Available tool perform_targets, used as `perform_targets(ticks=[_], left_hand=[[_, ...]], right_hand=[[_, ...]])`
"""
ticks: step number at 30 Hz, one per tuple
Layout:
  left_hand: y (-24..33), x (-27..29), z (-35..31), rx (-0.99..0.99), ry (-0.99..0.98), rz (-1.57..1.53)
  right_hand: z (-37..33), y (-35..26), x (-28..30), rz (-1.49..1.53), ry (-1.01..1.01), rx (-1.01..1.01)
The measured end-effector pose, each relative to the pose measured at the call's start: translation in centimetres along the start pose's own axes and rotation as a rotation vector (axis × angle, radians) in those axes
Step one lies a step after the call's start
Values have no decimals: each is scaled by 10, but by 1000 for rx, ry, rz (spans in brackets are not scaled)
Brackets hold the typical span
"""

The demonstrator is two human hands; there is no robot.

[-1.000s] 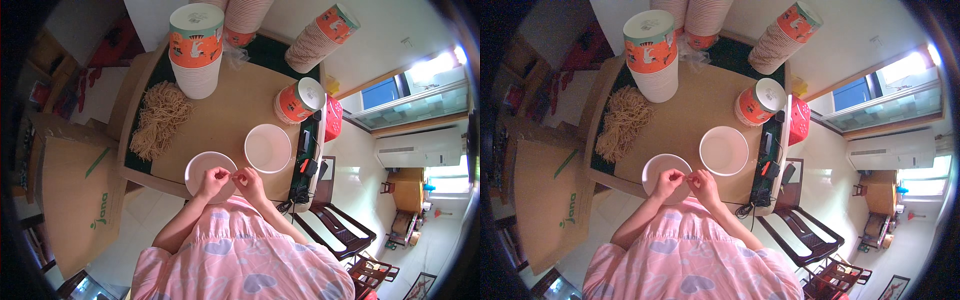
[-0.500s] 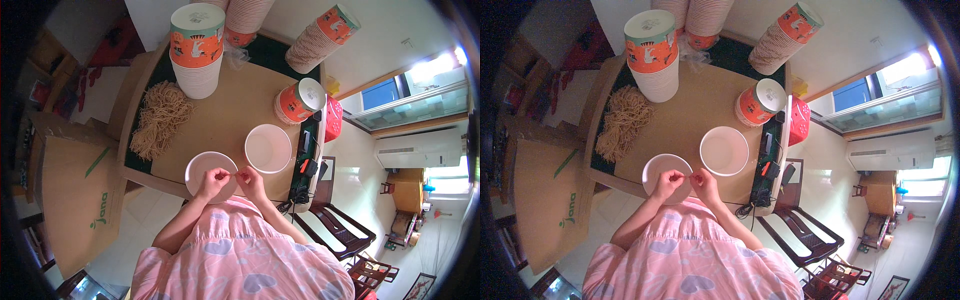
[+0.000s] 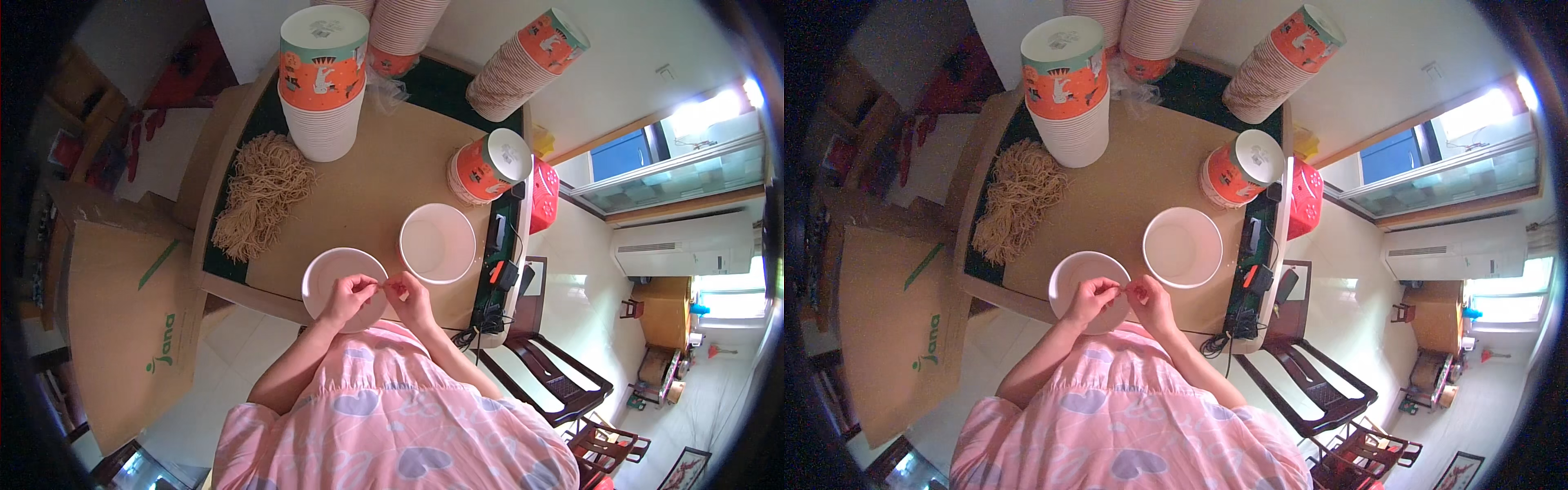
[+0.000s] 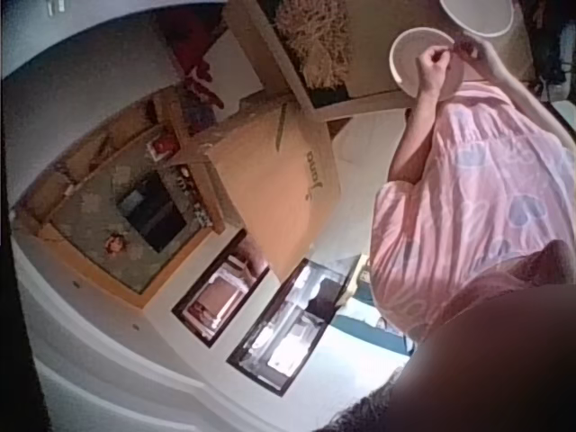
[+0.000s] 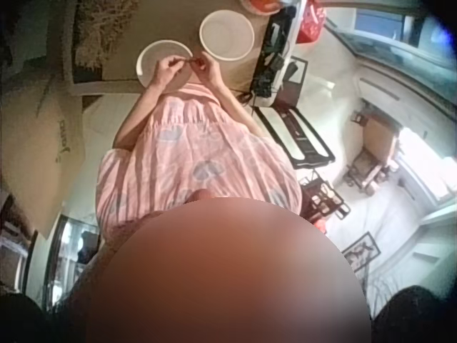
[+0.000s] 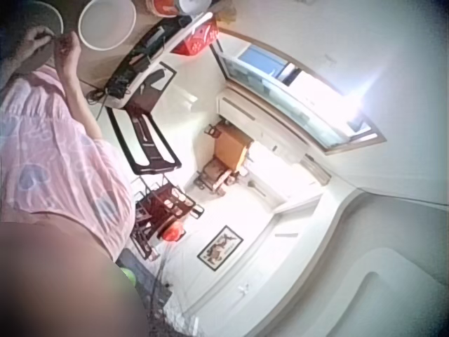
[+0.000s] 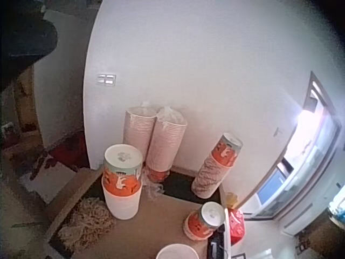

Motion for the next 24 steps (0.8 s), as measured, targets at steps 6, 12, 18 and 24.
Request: perform_targets(ticks=[6,12,18,24], left_hand=[[-1,0,0,-12,0,40],[4,1,2,-181,32,178],[20,-2,-1,-252,74,248],[43,-8,-12,-428,93,444]], right_hand=[[0,-17,1,-84,2,115],[0,-10,0,-54,-13,82],[-1,-2,-3,-23,-67,33],[-1,0,-3,-5,-67,22]])
Point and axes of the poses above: each hand's wrist, its own z-axis towards the middle knuckle, its own x-axis out of the back of the hand, y = z × x, the point moved 9 cm from there along z, towards the middle knuckle, and after that the axes turned 2 degrees about x, right-handed, at the moved point
